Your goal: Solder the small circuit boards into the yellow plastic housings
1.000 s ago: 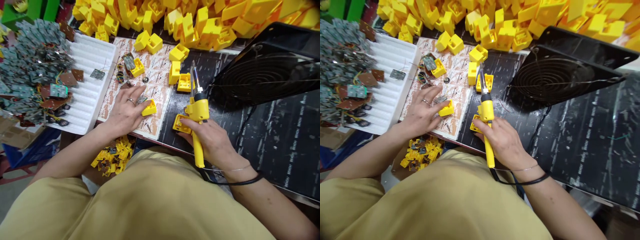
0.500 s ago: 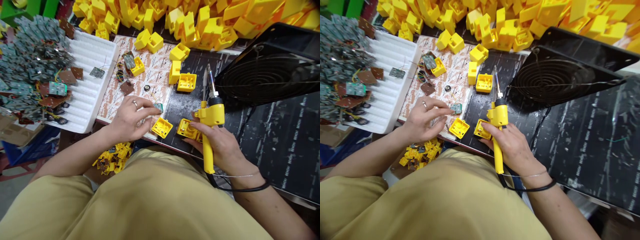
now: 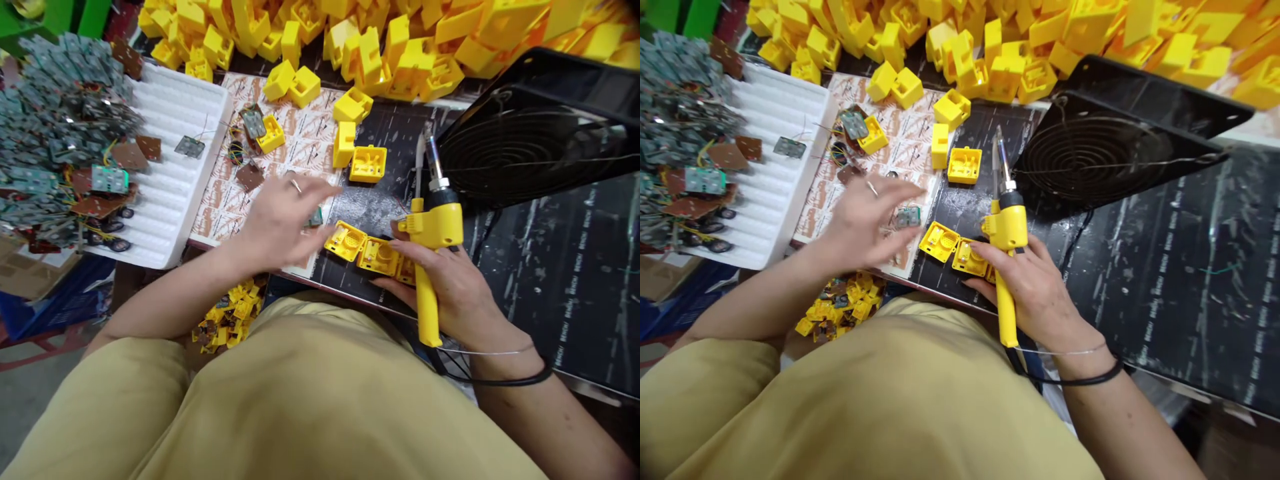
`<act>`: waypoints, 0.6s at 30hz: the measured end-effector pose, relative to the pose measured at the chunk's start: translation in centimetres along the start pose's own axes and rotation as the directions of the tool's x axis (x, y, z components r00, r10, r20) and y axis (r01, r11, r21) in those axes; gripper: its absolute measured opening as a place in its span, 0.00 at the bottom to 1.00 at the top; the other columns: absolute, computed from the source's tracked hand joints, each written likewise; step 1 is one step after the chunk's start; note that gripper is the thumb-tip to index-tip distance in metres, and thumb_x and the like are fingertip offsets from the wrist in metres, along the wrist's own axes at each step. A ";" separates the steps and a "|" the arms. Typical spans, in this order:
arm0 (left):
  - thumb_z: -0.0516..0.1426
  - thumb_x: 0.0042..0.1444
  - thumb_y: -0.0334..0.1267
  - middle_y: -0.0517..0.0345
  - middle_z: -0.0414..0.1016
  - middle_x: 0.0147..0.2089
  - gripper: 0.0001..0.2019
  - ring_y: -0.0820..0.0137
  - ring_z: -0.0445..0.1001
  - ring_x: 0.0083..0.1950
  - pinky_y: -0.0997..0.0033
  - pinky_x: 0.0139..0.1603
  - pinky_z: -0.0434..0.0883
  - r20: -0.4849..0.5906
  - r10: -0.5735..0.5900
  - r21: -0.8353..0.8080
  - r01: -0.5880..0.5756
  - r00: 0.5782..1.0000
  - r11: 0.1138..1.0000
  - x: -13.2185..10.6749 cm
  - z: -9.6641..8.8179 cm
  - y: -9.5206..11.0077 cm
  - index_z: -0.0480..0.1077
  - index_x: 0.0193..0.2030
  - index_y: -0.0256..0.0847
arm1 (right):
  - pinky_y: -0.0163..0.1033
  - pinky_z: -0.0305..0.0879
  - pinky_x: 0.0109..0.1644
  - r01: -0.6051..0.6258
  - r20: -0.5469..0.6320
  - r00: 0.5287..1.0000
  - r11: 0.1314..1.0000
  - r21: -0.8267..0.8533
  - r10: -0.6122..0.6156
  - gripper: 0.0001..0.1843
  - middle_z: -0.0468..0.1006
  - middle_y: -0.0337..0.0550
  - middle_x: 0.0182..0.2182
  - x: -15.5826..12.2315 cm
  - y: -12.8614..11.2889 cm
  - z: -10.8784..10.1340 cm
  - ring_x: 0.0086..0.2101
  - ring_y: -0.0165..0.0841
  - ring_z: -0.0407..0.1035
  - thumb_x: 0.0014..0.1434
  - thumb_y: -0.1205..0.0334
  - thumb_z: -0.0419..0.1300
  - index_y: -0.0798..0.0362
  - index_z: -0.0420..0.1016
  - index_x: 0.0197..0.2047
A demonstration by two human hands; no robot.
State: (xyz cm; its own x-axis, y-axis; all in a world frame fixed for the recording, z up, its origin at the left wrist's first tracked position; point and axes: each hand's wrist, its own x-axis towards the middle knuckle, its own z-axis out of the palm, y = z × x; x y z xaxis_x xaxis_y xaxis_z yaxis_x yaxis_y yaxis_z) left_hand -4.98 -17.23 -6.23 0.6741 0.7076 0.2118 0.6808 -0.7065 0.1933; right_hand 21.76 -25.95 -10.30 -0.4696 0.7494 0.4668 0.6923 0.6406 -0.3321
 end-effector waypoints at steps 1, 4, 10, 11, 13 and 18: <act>0.51 0.63 0.51 0.48 0.75 0.54 0.22 0.55 0.70 0.56 0.52 0.57 0.65 -0.028 -0.094 0.017 0.094 0.995 0.995 0.7 -0.1 -0.7 0.72 0.54 0.38 | 0.46 0.71 0.54 -0.019 -0.022 1.000 1.000 0.001 0.019 0.35 0.77 0.47 0.49 0.0 -0.1 -0.1 0.46 0.40 0.74 0.57 0.59 0.68 0.49 0.59 0.65; 0.54 0.60 0.50 0.48 0.76 0.46 0.17 0.50 0.68 0.55 0.46 0.58 0.62 0.019 -0.233 0.052 0.232 0.972 0.971 2.5 0.5 -2.1 0.76 0.42 0.40 | 0.45 0.73 0.48 -0.051 -0.057 0.997 0.999 0.015 0.052 0.38 0.77 0.46 0.49 0.3 -0.5 -0.1 0.44 0.39 0.75 0.56 0.59 0.68 0.46 0.57 0.65; 0.54 0.57 0.37 0.48 0.77 0.42 0.10 0.51 0.70 0.53 0.43 0.57 0.62 0.208 -0.221 -0.019 0.230 0.953 0.973 2.8 1.5 -2.1 0.76 0.36 0.38 | 0.50 0.69 0.54 -0.024 -0.041 0.999 1.000 -0.009 0.024 0.38 0.77 0.45 0.42 1.2 -1.2 0.2 0.44 0.42 0.74 0.57 0.58 0.68 0.49 0.57 0.66; 0.53 0.58 0.37 0.50 0.77 0.42 0.10 0.54 0.71 0.51 0.45 0.57 0.63 0.217 -0.208 -0.064 0.226 0.954 0.972 2.5 1.4 -2.2 0.76 0.37 0.38 | 0.51 0.69 0.54 -0.020 -0.048 0.999 0.999 -0.025 0.019 0.37 0.76 0.45 0.42 1.5 -1.2 0.4 0.42 0.41 0.73 0.57 0.57 0.68 0.50 0.57 0.65; 0.53 0.59 0.37 0.51 0.78 0.40 0.10 0.59 0.73 0.48 0.51 0.56 0.64 0.223 -0.188 -0.151 0.225 0.957 0.963 1.9 1.2 -2.5 0.75 0.39 0.38 | 0.51 0.68 0.55 -0.011 -0.051 0.999 0.998 -0.054 0.008 0.34 0.76 0.45 0.39 2.1 -1.4 0.8 0.39 0.40 0.73 0.58 0.53 0.67 0.52 0.60 0.63; 0.53 0.60 0.38 0.54 0.79 0.37 0.10 0.63 0.74 0.45 0.56 0.57 0.65 0.221 -0.172 -0.224 0.222 0.960 0.949 0.5 0.7 -2.8 0.75 0.39 0.37 | 0.50 0.69 0.55 -0.004 -0.013 1.000 0.999 -0.046 0.004 0.24 0.75 0.44 0.37 3.9 -2.3 2.4 0.38 0.38 0.73 0.62 0.58 0.62 0.53 0.63 0.59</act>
State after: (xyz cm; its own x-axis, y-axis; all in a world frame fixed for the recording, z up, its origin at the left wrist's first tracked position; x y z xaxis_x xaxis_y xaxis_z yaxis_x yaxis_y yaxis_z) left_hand -6.40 -14.89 -7.31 0.5933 0.8039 -0.0414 0.7313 -0.5167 0.4452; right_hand 17.02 -24.05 -9.69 -0.4597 0.7496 0.4763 0.7191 0.6289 -0.2957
